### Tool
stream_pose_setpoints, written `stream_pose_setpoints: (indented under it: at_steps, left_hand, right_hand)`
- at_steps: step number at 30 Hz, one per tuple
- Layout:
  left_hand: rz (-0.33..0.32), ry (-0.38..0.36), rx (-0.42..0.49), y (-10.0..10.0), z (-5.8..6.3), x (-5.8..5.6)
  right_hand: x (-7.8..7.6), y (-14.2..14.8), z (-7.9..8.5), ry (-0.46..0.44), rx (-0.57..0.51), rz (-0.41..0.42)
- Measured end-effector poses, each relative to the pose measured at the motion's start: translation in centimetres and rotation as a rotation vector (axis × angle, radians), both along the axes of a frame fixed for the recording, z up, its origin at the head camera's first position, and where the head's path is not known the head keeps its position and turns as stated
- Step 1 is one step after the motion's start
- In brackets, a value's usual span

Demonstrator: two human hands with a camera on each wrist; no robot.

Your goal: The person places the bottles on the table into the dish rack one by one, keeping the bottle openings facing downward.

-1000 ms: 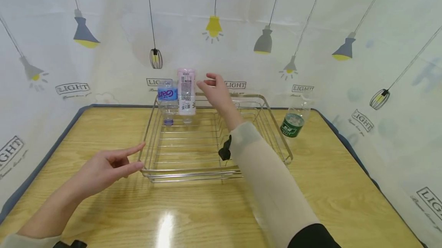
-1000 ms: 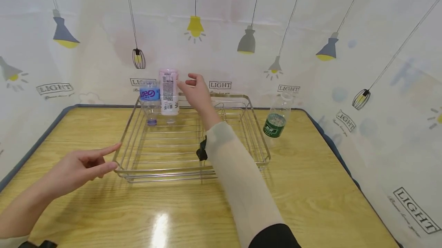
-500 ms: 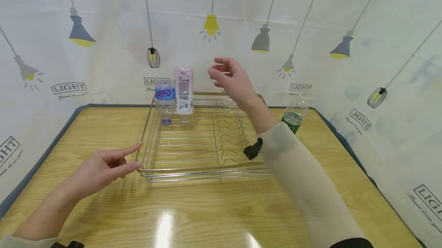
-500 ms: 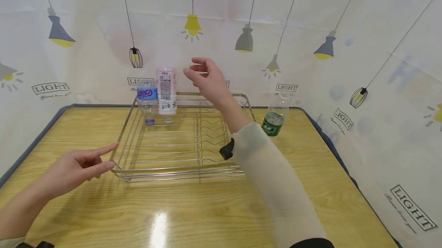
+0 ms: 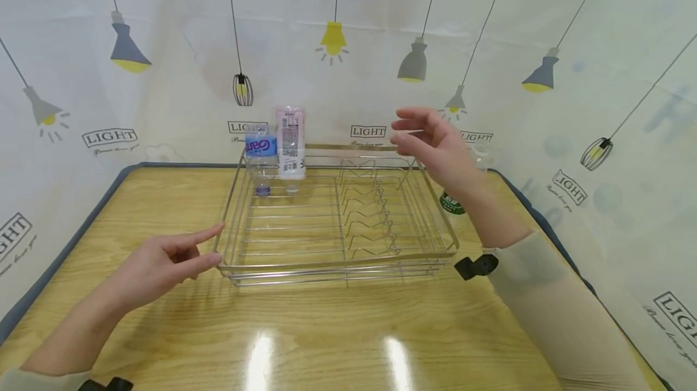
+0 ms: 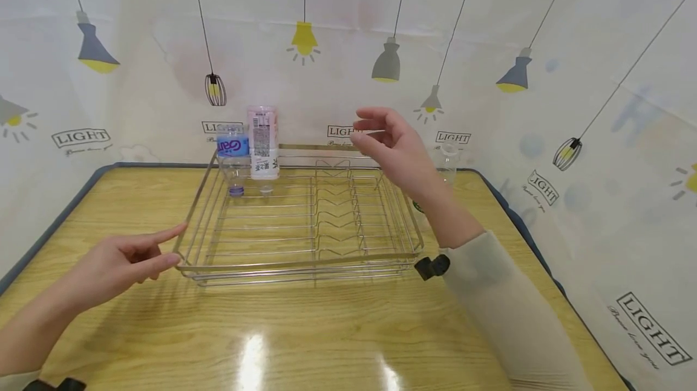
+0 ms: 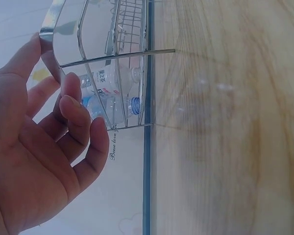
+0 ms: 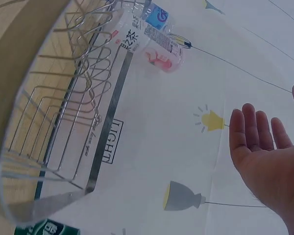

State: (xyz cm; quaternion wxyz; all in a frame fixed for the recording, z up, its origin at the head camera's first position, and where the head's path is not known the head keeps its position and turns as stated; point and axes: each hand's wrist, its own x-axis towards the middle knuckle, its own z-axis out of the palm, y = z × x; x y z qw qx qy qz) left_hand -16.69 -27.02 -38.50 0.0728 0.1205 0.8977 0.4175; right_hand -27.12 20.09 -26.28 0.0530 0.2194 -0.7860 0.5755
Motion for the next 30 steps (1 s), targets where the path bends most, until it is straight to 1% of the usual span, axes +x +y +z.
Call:
stream_pose_setpoints:
  at_steps: [3,6,10,14,20,24,27,29,30]
  left_hand:
    - [0.001,-0.002,0.000,-0.1,0.0,0.0]
    - [0.000,-0.001,0.003,-0.1,-0.1,0.0]
    - [0.000,0.002,0.005,0.0,-0.1,0.0]
    - [0.002,0.006,0.007,0.1,-0.2,-0.1]
    - [0.007,0.017,0.006,0.1,-0.1,-0.1]
    - [0.010,0.007,0.003,0.1,0.0,-0.1]
    - [0.011,0.004,0.002,0.0,-0.1,-0.1]
    - [0.012,0.002,0.003,0.0,-0.2,-0.1]
    - [0.011,0.000,0.004,0.0,-0.2,-0.1]
  right_hand:
    - [0.9,1.8,0.1,0.015,0.034,-0.012]
    - [1.6,3.6,0.1,0.035,0.031,-0.010]
    - [2.0,6.2,-0.4,0.065,-0.048,0.003]
    - [2.2,9.1,-1.3,0.072,-0.129,-0.011]
    - [2.0,13.3,-2.7,0.060,-0.211,-0.085]
    - [1.5,15.6,-3.6,0.059,-0.299,-0.107]
    - [0.9,17.0,-4.3,0.045,-0.334,-0.132]
    - [0.5,17.6,-4.9,0.015,-0.306,-0.162]
    - [0.3,17.9,-5.2,-0.003,-0.273,-0.179]
